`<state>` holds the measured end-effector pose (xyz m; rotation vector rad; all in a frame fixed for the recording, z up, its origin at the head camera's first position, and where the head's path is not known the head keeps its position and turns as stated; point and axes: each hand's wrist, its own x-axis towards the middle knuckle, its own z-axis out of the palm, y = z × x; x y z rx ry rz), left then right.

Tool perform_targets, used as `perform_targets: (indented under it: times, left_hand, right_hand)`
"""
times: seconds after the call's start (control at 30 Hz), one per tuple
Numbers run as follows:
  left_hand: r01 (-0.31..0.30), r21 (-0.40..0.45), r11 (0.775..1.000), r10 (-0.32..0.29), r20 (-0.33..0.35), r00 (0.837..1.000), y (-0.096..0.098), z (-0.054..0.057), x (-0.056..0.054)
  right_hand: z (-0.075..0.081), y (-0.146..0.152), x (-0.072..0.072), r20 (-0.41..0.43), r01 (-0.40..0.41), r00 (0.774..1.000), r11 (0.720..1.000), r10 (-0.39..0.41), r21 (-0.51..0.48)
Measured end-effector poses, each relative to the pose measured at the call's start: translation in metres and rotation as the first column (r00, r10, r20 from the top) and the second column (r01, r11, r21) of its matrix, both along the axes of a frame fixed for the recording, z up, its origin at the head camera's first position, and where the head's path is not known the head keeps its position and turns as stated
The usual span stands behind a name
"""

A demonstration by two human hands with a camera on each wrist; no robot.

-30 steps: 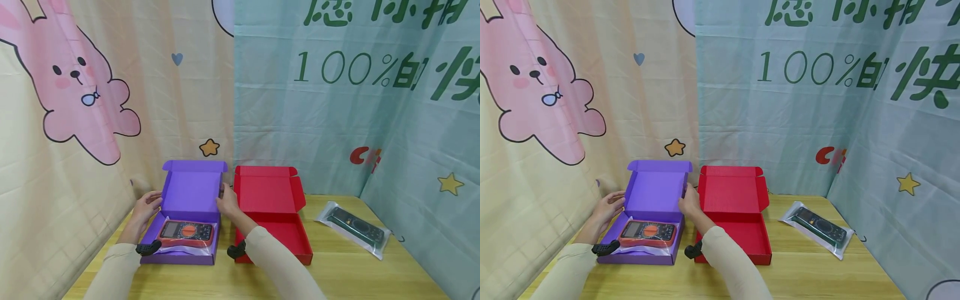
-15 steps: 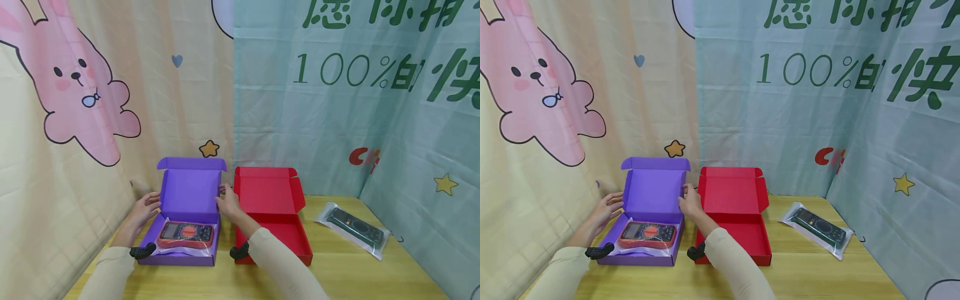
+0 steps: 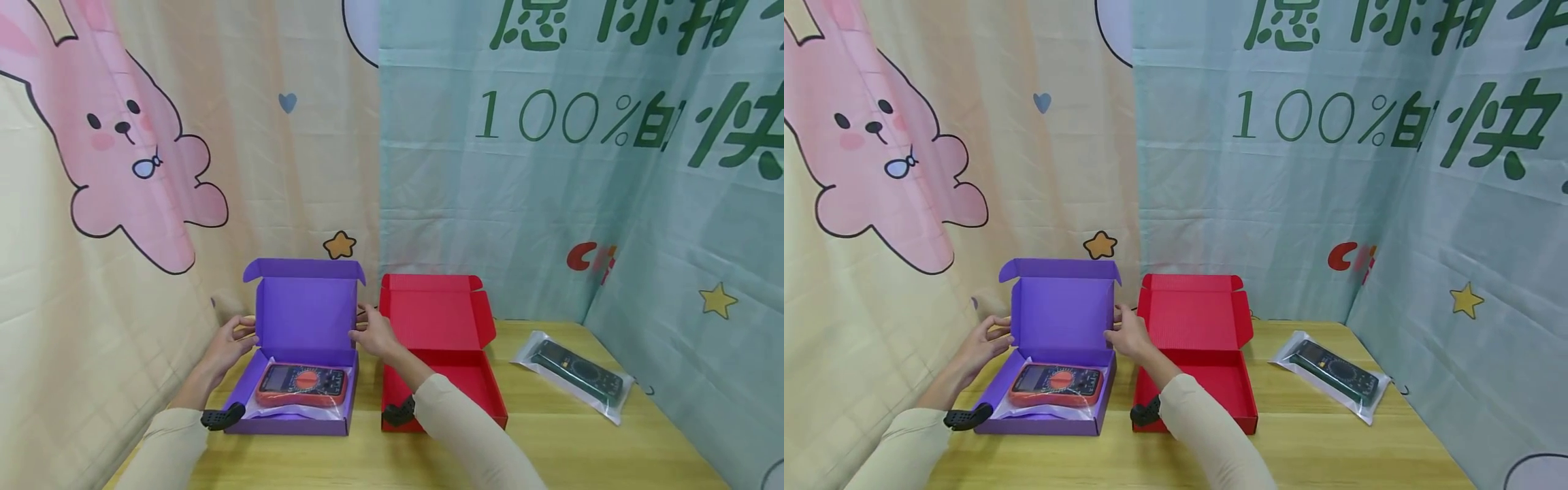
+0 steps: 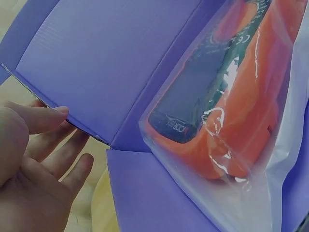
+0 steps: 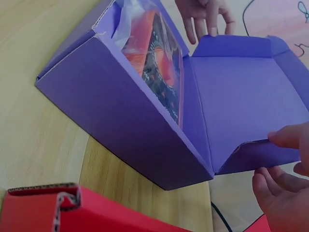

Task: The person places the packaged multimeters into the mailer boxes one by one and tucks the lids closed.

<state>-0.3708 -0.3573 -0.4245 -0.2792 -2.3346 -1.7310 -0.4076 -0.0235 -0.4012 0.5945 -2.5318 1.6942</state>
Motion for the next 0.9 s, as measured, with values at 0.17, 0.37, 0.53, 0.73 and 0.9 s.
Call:
perform_targets:
  times: [0.17,0.37,0.53,0.73,0.9]
  left_hand:
    - [-0.011,0.026,1.0,0.011,-0.008,1.0,0.0,-0.002,0.004]
    - [-0.051,-0.018,0.999,0.051,-0.019,0.999,-0.003,-0.004,0.009]
    - [-0.056,-0.085,0.995,0.053,-0.043,0.998,-0.006,-0.006,0.013]
    - [-0.104,-0.195,0.975,0.09,-0.079,0.993,-0.005,-0.009,0.018]
    - [-0.166,-0.22,0.961,0.144,-0.109,0.983,-0.001,-0.011,0.022]
  right_hand:
    - [-0.002,0.003,-0.001,-0.006,-0.035,0.999,0.999,0.035,0.018]
    - [0.0,0.008,0.001,-0.03,-0.073,0.997,0.996,0.075,0.041]
    - [-0.004,0.01,0.003,-0.034,-0.105,0.994,0.993,0.107,0.047]
    - [-0.009,0.013,0.005,-0.051,-0.122,0.991,0.992,0.124,0.026]
    - [-0.011,0.014,0.008,-0.096,-0.132,0.986,0.99,0.137,0.056]
